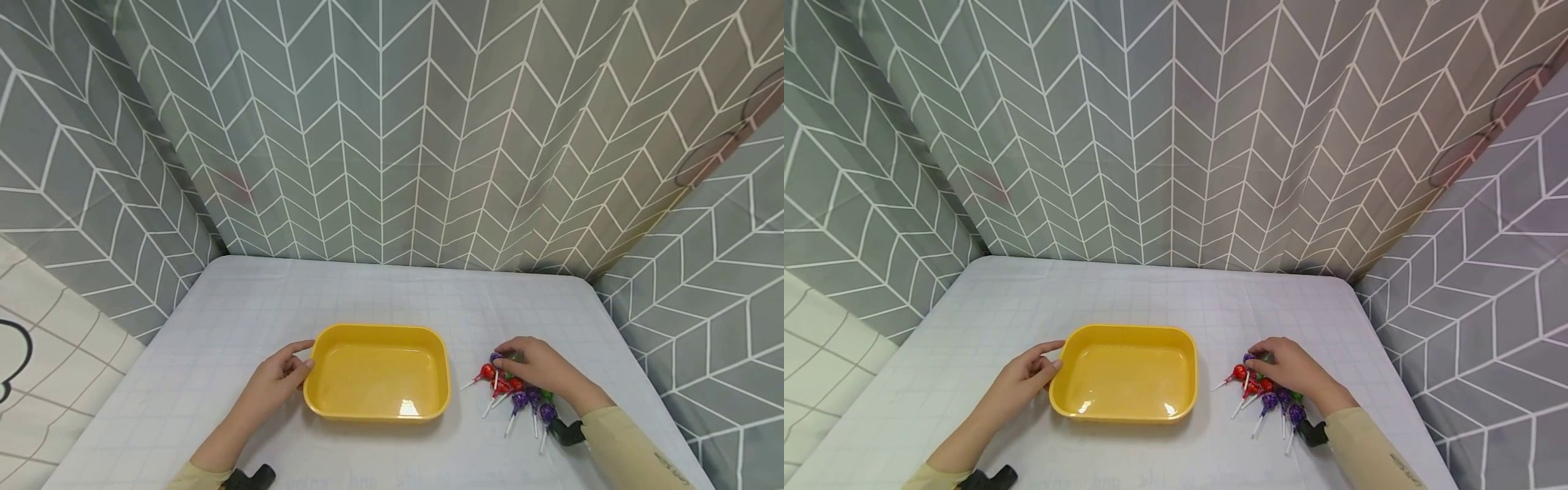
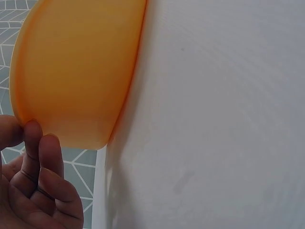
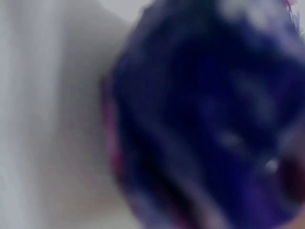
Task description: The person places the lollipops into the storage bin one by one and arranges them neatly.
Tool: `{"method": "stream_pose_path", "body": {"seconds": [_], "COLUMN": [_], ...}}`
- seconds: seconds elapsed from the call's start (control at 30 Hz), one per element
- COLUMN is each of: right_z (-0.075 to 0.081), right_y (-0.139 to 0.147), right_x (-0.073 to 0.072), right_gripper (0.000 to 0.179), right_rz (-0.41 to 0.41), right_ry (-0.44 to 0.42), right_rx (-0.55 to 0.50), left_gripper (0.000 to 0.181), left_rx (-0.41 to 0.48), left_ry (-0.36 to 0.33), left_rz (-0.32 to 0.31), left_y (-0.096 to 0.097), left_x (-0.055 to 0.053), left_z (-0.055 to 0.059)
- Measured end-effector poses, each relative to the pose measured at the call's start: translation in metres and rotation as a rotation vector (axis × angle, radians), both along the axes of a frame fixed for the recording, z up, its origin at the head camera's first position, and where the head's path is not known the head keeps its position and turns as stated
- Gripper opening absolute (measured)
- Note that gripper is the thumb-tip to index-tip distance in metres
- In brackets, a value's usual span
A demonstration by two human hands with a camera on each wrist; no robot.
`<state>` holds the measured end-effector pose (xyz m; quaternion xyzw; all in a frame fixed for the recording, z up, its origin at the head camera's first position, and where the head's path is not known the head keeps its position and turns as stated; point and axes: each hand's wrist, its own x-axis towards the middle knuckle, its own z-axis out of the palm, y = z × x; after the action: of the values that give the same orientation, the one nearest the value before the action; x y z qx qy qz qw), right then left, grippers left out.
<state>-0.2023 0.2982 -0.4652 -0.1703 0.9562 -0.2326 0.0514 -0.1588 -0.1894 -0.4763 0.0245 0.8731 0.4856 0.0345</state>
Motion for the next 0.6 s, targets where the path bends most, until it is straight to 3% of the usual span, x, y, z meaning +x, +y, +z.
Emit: {"method": "stream_pose_path", "body": {"seconds": [0.4, 0.6], "right_z": [-0.0048, -0.0062], "right_y": [-0.0017, 0.0003], "right_x": [-0.0027, -0.0041], "right_gripper": [0.032, 0.030], "right_rz": [-0.104, -0.110], "right_ry": [-0.095, -0.125], "right_rx": [-0.044, -0.082], "left_gripper": [0.039, 0.039], "left_rx": [-0.003, 0.001], "left_ry": [-0.021, -0.023], "left_rz": [0.013, 0.015], "left_y": [0.0008, 0.0010], "left_x": [0.0009, 0.0016], "left_z": [0.0018, 0.0013]}}
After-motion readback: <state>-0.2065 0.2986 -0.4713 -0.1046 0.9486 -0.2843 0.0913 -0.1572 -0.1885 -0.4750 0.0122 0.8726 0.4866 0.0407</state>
